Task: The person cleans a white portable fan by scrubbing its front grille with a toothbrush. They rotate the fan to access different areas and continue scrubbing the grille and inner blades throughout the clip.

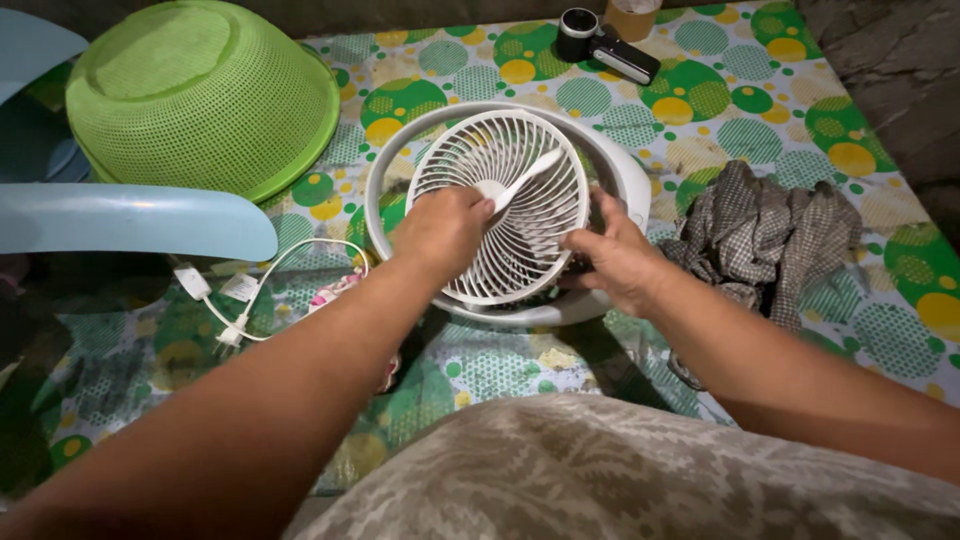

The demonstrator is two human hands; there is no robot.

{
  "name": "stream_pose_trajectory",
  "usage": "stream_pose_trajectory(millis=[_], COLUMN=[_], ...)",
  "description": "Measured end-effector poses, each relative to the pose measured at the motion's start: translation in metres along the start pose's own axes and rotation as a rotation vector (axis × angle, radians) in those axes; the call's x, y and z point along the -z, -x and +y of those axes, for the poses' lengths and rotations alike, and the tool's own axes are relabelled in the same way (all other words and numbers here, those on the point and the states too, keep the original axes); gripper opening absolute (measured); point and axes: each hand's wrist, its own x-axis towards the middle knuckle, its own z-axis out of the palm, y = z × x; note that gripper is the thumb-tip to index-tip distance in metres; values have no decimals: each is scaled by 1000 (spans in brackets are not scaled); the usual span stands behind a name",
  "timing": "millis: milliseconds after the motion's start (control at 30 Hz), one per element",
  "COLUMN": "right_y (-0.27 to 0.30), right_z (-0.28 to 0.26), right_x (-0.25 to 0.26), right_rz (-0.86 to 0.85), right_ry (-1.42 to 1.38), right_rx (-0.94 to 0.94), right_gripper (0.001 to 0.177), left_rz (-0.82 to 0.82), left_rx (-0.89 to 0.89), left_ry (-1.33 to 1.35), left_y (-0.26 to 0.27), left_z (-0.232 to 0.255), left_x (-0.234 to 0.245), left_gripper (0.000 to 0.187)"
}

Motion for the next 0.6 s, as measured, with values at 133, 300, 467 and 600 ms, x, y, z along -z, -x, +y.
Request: stream_pose_trajectory(millis=[133,300,467,600], right_y=[-2,-2,-1,-2], right_z=[-9,-11,-7,-4], right_x=[-6,-6,-7,-5], right_rz=[77,48,51,32], right_ry=[60,134,94,52], right_rx=[-59,-59,-53,-39], right_gripper=[87,86,84,83], left_rz=[-106,-89,12,-63], left_rx=[-43,31,23,104], left_ry=[-122,-144,-114,-139], left_y=[17,13,-23,-14], left_z=[-28,-15,25,17], left_x=[19,22,5,4], left_gripper=[29,30,32,34])
